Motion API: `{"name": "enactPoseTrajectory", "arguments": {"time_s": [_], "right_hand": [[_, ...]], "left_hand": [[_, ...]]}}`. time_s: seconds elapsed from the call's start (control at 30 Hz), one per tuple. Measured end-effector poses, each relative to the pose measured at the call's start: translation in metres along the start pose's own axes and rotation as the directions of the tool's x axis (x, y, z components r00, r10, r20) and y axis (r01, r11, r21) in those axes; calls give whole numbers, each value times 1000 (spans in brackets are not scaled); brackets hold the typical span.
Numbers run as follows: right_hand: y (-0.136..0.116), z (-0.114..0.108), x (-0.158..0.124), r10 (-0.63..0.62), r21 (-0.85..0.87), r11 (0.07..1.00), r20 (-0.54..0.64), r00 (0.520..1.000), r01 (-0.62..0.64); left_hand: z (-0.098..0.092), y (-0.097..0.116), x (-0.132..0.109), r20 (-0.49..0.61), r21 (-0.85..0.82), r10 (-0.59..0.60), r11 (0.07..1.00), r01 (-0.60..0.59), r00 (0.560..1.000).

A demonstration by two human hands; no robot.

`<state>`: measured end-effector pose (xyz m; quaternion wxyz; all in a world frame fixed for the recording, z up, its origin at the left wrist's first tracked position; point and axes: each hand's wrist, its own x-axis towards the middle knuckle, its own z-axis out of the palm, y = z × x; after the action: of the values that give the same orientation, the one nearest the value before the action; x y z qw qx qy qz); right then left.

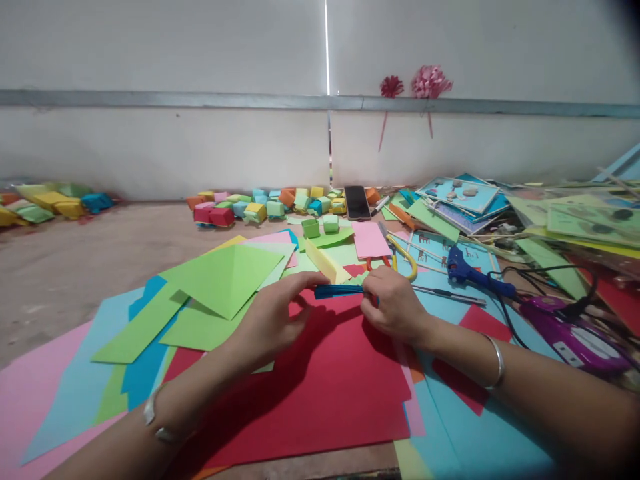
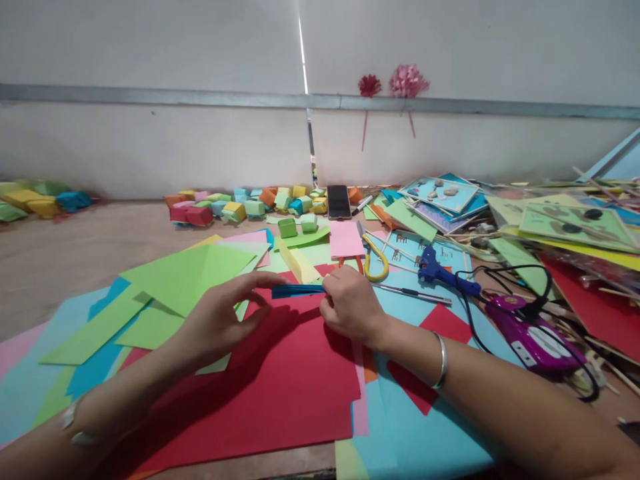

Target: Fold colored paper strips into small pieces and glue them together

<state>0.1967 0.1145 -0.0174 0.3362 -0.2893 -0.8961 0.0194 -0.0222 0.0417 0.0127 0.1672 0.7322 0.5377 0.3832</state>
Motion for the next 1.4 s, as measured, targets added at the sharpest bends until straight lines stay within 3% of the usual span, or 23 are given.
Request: {"name": "enactPoseTrajectory", "arguments": {"time_s": [0.23,0.33,0.47,0.57,0.7,0.8,0.93,1.07,1.27,1.4], "right_hand": [[-2,1,-1,-60,-21,998,-17,998,60],[-3,2,-1,-84,25,996,-55,995,85],[-2,1,2,67,225,974,-122,990,-38],[-1,-2,5,183,323,935,-84,980,-146],[-1,-7,9,243,456,865,-19,970,-208],[-2,-9,10,261,518,828,-20,965,-213],[-1,-9,12,318,531,801,12,948,-276],[4,-6,12,427,592,698,109,898,-404],[4,-3,12,434,730,562,141,890,-389],[0,-5,13,455,792,480,142,879,-376]], "left_hand": [[3,-4,-1,-132,50,98,995,-92,986],[-1,-6,0,-222,111,77,992,-54,972],[-5,-9,3,-278,87,-7,996,32,961],[-4,-12,3,-290,49,-32,998,48,957],[-3,-13,2,-285,38,-68,996,82,956],[-4,-12,4,-260,-44,-193,981,189,946],[-5,-6,9,-183,-202,-392,913,355,902],[-6,-3,13,-63,-313,-471,847,430,880],[-9,-10,11,103,-248,-355,896,370,929],[-9,-5,9,241,-32,-217,972,231,946]]}}
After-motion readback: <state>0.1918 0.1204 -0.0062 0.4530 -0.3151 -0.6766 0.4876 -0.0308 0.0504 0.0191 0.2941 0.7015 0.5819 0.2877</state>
